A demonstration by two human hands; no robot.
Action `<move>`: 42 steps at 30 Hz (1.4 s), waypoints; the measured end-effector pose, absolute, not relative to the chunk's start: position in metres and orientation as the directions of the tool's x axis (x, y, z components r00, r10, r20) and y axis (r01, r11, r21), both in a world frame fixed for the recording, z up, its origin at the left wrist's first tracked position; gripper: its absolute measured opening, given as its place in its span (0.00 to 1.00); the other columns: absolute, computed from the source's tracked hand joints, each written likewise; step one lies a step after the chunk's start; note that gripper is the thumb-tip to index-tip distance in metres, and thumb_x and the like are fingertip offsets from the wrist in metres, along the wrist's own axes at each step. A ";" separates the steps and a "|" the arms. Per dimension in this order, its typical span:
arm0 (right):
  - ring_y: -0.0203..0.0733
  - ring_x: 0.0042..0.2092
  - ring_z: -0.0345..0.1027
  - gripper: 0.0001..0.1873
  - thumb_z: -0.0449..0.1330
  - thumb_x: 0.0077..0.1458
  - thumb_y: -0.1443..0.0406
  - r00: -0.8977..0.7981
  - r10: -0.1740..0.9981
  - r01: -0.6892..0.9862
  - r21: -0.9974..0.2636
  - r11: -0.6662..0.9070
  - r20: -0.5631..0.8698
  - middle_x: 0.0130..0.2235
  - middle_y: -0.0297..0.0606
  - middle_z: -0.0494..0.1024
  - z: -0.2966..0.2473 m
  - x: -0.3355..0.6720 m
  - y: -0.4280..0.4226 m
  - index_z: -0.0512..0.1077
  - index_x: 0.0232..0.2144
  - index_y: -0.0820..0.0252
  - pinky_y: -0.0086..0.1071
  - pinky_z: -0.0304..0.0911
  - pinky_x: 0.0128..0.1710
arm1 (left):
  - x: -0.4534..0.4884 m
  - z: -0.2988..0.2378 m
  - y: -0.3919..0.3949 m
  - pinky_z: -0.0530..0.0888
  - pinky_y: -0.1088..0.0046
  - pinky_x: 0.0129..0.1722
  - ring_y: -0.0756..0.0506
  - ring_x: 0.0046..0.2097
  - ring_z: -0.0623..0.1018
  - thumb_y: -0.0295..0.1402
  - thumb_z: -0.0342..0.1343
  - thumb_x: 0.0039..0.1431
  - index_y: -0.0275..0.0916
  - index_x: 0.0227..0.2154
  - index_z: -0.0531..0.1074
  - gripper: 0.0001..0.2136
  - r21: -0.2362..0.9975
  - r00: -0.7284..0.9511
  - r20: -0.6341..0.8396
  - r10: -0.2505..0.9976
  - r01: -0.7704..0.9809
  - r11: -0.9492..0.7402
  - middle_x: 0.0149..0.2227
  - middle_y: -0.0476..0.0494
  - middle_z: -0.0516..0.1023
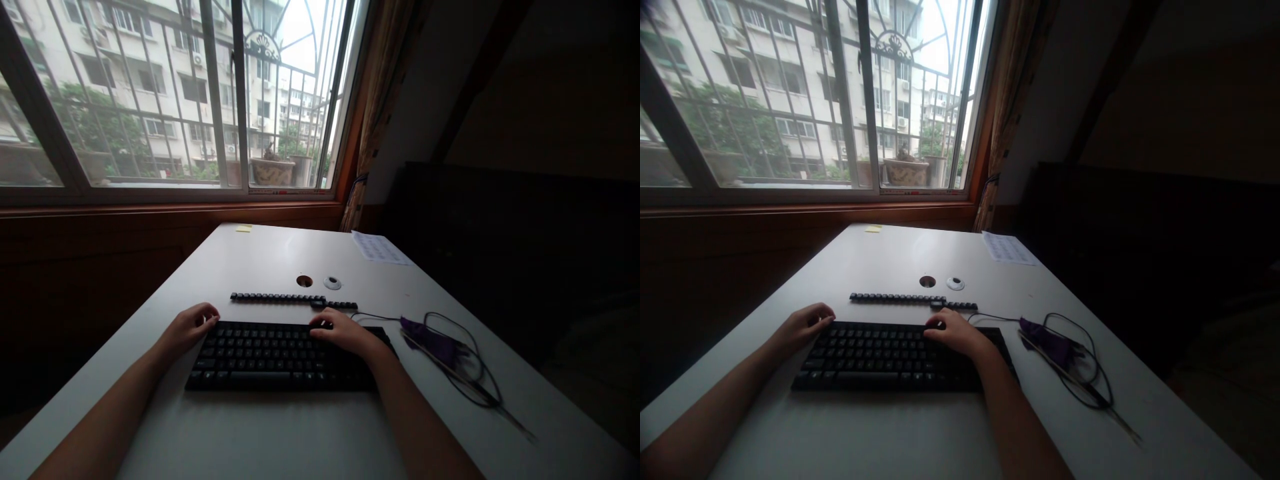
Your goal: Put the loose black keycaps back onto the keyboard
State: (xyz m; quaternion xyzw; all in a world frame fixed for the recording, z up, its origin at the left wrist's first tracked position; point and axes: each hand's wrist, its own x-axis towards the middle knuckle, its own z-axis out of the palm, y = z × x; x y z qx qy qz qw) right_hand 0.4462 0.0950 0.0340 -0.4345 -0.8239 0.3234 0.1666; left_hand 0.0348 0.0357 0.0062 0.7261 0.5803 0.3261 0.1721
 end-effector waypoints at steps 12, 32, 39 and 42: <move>0.45 0.47 0.70 0.12 0.60 0.60 0.59 -0.577 0.815 0.619 -0.628 0.472 0.044 0.43 0.42 0.76 0.034 0.444 0.093 0.80 0.41 0.57 0.37 0.62 0.51 | 0.033 0.007 0.036 0.70 0.70 0.34 0.44 0.34 0.75 0.42 0.52 0.62 0.39 0.33 0.75 0.13 0.622 0.142 0.255 0.957 0.733 -0.274 0.32 0.45 0.77; 0.45 0.47 0.70 0.13 0.61 0.58 0.59 -0.589 0.806 0.616 -0.614 0.493 0.056 0.45 0.42 0.76 0.037 0.445 0.091 0.79 0.42 0.57 0.36 0.63 0.51 | 0.032 0.006 0.038 0.71 0.68 0.35 0.43 0.35 0.75 0.44 0.50 0.63 0.39 0.34 0.75 0.15 0.622 0.148 0.234 0.961 0.737 -0.265 0.33 0.45 0.77; 0.49 0.48 0.72 0.19 0.51 0.64 0.56 -0.524 0.850 0.596 -0.686 0.418 0.063 0.45 0.43 0.80 0.039 0.449 0.094 0.79 0.41 0.58 0.41 0.63 0.51 | 0.031 0.004 0.039 0.71 0.69 0.34 0.43 0.35 0.76 0.45 0.51 0.63 0.40 0.33 0.75 0.15 0.638 0.148 0.243 0.959 0.720 -0.273 0.32 0.45 0.78; 0.47 0.46 0.73 0.21 0.49 0.65 0.56 -0.512 0.854 0.540 -0.740 0.402 0.090 0.43 0.42 0.81 0.041 0.452 0.096 0.79 0.40 0.59 0.40 0.65 0.49 | 0.030 0.003 0.039 0.71 0.68 0.35 0.43 0.35 0.76 0.45 0.50 0.63 0.40 0.33 0.75 0.15 0.639 0.148 0.237 0.960 0.721 -0.269 0.32 0.45 0.78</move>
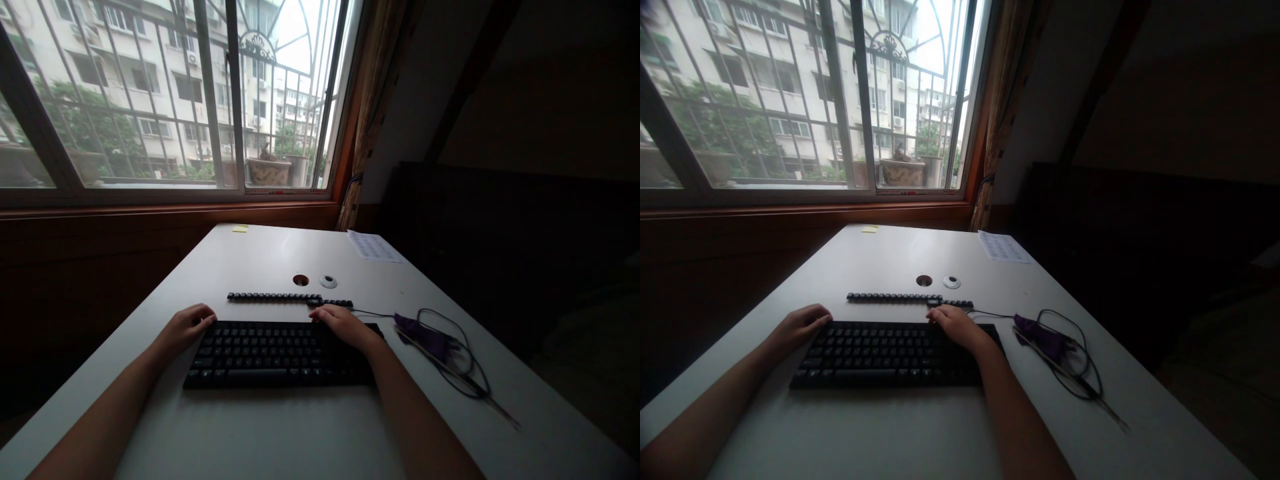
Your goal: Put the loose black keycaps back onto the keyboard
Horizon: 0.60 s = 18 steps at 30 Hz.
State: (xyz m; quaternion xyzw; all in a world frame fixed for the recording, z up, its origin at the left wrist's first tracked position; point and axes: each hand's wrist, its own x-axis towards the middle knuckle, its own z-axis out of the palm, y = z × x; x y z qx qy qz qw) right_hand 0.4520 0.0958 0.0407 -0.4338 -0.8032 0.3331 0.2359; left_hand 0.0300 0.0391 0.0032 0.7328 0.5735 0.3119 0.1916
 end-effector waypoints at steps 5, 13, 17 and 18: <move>0.44 0.41 0.75 0.21 0.50 0.66 0.55 -0.451 0.850 0.419 -0.777 0.470 0.271 0.37 0.40 0.81 0.054 0.458 0.094 0.78 0.37 0.60 0.37 0.67 0.45 | 0.029 0.005 0.038 0.71 0.68 0.35 0.43 0.35 0.77 0.45 0.51 0.62 0.41 0.32 0.75 0.15 0.650 0.118 0.252 0.961 0.715 -0.258 0.32 0.46 0.79; 0.45 0.40 0.73 0.21 0.48 0.67 0.53 -0.171 0.844 0.522 -0.680 0.515 0.508 0.36 0.40 0.78 0.070 0.497 0.065 0.76 0.36 0.58 0.38 0.68 0.43 | 0.028 0.010 0.032 0.70 0.69 0.36 0.42 0.34 0.77 0.49 0.52 0.59 0.40 0.32 0.77 0.17 0.697 -0.026 0.303 0.953 0.688 -0.203 0.30 0.47 0.79; 0.49 0.51 0.69 0.21 0.45 0.68 0.54 -0.125 0.800 0.693 -0.525 0.494 0.587 0.46 0.42 0.76 0.036 0.539 0.039 0.74 0.45 0.55 0.47 0.61 0.57 | 0.026 0.011 0.030 0.71 0.68 0.35 0.42 0.34 0.77 0.50 0.51 0.58 0.40 0.34 0.77 0.19 0.751 -0.179 0.293 0.939 0.651 -0.110 0.29 0.47 0.78; 0.49 0.54 0.67 0.20 0.45 0.68 0.54 -0.102 0.799 0.719 -0.511 0.471 0.592 0.49 0.43 0.75 0.024 0.548 0.033 0.73 0.48 0.54 0.49 0.59 0.59 | 0.026 0.010 0.030 0.72 0.68 0.36 0.42 0.34 0.77 0.51 0.51 0.58 0.40 0.34 0.76 0.19 0.764 -0.210 0.295 0.932 0.638 -0.098 0.30 0.46 0.78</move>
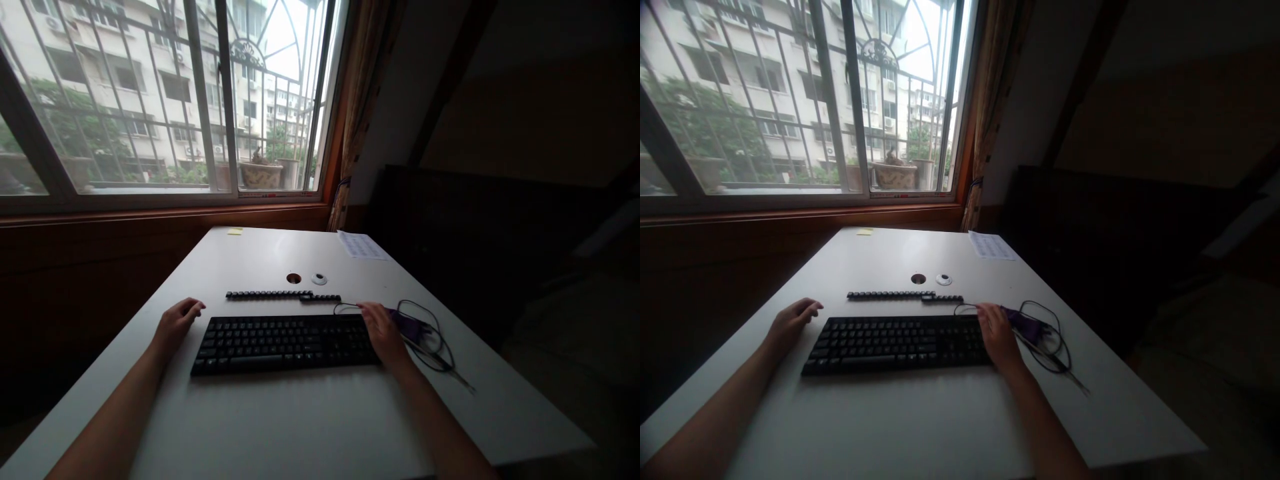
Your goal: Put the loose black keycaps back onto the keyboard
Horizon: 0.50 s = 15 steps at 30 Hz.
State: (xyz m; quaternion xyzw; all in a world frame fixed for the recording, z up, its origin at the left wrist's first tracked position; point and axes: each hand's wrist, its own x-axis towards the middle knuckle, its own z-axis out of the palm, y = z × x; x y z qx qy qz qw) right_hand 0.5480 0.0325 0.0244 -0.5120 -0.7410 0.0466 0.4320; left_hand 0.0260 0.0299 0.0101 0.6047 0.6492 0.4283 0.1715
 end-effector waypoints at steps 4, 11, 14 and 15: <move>0.50 0.62 0.59 0.23 0.45 0.67 0.52 -0.002 0.799 0.737 -0.540 0.408 0.601 0.58 0.45 0.68 -0.016 0.566 0.012 0.66 0.57 0.54 0.52 0.54 0.64 | 0.025 0.004 0.034 0.74 0.65 0.39 0.40 0.37 0.79 0.52 0.51 0.58 0.39 0.36 0.75 0.21 0.795 -0.232 0.284 0.930 0.599 -0.093 0.34 0.43 0.80; 0.49 0.64 0.58 0.25 0.44 0.68 0.51 -0.013 0.850 0.732 -0.574 0.367 0.526 0.60 0.46 0.66 -0.020 0.558 0.007 0.63 0.59 0.55 0.51 0.53 0.66 | 0.033 -0.003 0.018 0.74 0.60 0.49 0.36 0.50 0.78 0.52 0.48 0.59 0.38 0.48 0.73 0.25 0.757 -0.178 0.266 0.947 0.647 -0.091 0.48 0.36 0.79; 0.49 0.64 0.58 0.25 0.44 0.68 0.52 -0.022 0.856 0.739 -0.568 0.361 0.516 0.60 0.46 0.66 -0.017 0.557 0.005 0.62 0.60 0.55 0.50 0.54 0.65 | 0.039 0.002 0.003 0.74 0.60 0.49 0.37 0.50 0.78 0.51 0.47 0.61 0.40 0.49 0.73 0.23 0.722 -0.199 0.269 0.942 0.689 -0.061 0.49 0.38 0.79; 0.49 0.63 0.59 0.25 0.44 0.68 0.52 -0.027 0.854 0.742 -0.562 0.365 0.520 0.60 0.46 0.67 -0.017 0.557 0.005 0.62 0.60 0.55 0.50 0.55 0.65 | 0.041 0.003 0.001 0.74 0.61 0.48 0.38 0.49 0.79 0.50 0.47 0.62 0.40 0.49 0.73 0.23 0.716 -0.208 0.271 0.940 0.696 -0.052 0.48 0.39 0.80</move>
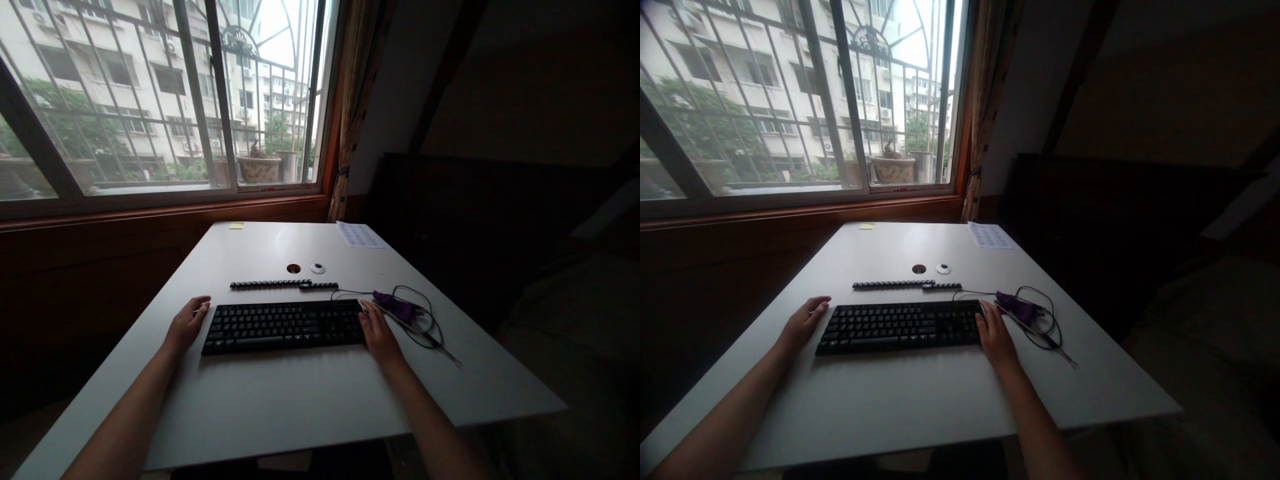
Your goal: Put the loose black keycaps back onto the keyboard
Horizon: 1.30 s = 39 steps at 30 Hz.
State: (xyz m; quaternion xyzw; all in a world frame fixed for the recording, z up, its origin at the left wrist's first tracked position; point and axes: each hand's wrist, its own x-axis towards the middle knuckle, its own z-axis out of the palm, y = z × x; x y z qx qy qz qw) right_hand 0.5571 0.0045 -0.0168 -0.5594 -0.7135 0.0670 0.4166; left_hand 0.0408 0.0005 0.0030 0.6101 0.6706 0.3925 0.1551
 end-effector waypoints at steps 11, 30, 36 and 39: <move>0.50 0.62 0.60 0.26 0.42 0.67 0.51 -0.013 0.850 0.748 -0.560 0.358 0.526 0.59 0.47 0.68 -0.016 0.556 0.005 0.64 0.59 0.56 0.51 0.55 0.64 | 0.043 0.002 0.007 0.76 0.63 0.46 0.38 0.46 0.81 0.50 0.48 0.62 0.40 0.45 0.74 0.21 0.657 -0.191 0.245 0.951 0.754 -0.018 0.47 0.39 0.81; 0.50 0.57 0.67 0.24 0.46 0.65 0.50 0.111 0.903 0.587 -0.761 0.278 0.415 0.59 0.46 0.68 -0.018 0.568 -0.001 0.67 0.55 0.55 0.47 0.61 0.60 | 0.049 0.006 -0.010 0.74 0.63 0.51 0.39 0.51 0.79 0.48 0.50 0.62 0.42 0.49 0.72 0.20 0.745 -0.089 0.272 0.958 0.649 -0.152 0.49 0.42 0.80; 0.50 0.56 0.68 0.23 0.46 0.65 0.51 0.082 0.904 0.630 -0.724 0.280 0.420 0.56 0.46 0.70 -0.015 0.566 -0.002 0.68 0.54 0.55 0.48 0.62 0.59 | 0.047 0.005 -0.009 0.75 0.64 0.48 0.39 0.48 0.80 0.49 0.50 0.61 0.42 0.48 0.73 0.20 0.728 -0.076 0.272 0.959 0.668 -0.153 0.47 0.42 0.82; 0.50 0.58 0.65 0.22 0.46 0.65 0.52 0.068 0.896 0.657 -0.695 0.290 0.438 0.55 0.45 0.71 -0.014 0.564 -0.001 0.68 0.53 0.54 0.49 0.60 0.61 | 0.047 0.005 -0.008 0.76 0.64 0.45 0.39 0.46 0.81 0.49 0.50 0.61 0.41 0.47 0.75 0.20 0.728 -0.082 0.277 0.957 0.668 -0.153 0.45 0.42 0.82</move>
